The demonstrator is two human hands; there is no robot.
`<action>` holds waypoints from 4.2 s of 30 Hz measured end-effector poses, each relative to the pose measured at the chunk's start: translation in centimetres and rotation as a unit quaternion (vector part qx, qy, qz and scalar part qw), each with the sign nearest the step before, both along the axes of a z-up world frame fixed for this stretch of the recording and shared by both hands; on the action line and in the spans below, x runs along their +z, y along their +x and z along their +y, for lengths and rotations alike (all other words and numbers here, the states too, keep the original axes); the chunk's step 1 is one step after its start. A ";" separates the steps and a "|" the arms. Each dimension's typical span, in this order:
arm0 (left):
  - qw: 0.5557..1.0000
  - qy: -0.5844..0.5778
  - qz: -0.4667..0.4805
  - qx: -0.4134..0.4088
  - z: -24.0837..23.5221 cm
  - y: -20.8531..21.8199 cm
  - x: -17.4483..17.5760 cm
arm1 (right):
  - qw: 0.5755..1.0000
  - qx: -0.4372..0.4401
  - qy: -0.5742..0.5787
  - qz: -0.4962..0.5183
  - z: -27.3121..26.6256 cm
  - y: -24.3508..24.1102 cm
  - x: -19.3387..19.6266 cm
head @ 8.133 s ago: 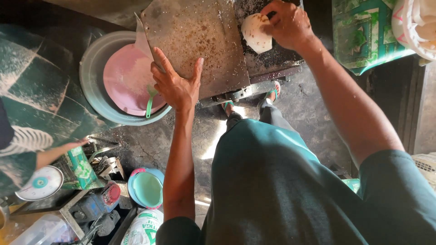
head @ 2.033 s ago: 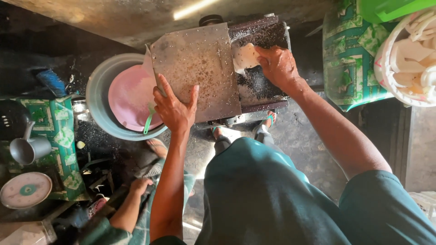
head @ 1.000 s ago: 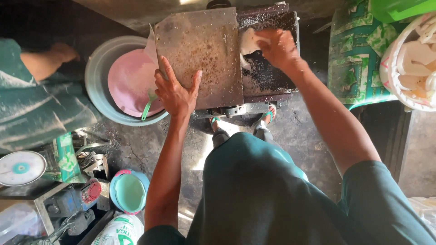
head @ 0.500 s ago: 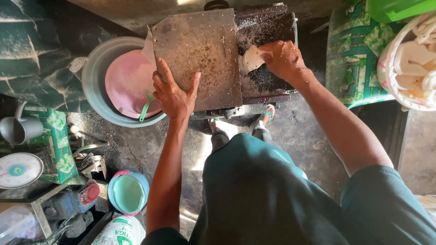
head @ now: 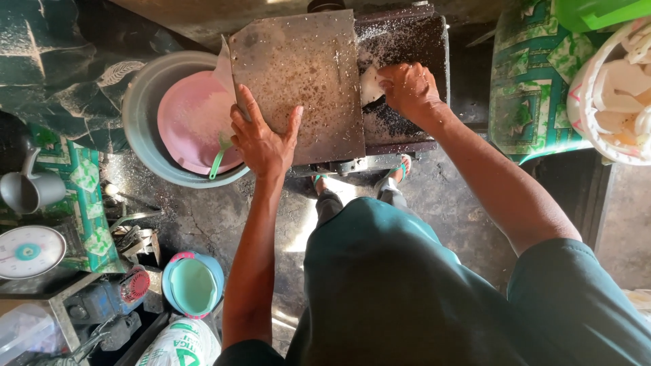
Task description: The person grates multiple pieces of cassava on a manual grater, holding each piece with one hand and pressing it against the grating surface while the other hand stabilizes the grater. Shredded cassava falls into a basin below. Another person briefly appears and adjusts a basin nearby.
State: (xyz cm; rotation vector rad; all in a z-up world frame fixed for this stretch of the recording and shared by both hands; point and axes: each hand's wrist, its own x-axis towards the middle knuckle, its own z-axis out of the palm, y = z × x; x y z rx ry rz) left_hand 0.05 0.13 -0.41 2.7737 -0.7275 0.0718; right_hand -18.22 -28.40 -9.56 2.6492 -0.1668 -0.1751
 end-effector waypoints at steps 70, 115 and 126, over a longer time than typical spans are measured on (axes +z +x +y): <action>0.997 -0.044 -0.063 -0.006 0.2 -0.3 -0.2 | 0.965 -0.160 0.169 0.124 1.0 3.1 2.1; 0.993 -0.086 -0.073 -0.046 0.0 0.1 0.7 | 0.803 -0.296 0.478 -0.195 5.0 2.2 2.1; 0.991 -0.099 -0.047 -0.072 0.5 0.1 0.5 | 0.787 -0.288 0.502 -0.212 4.6 1.1 4.0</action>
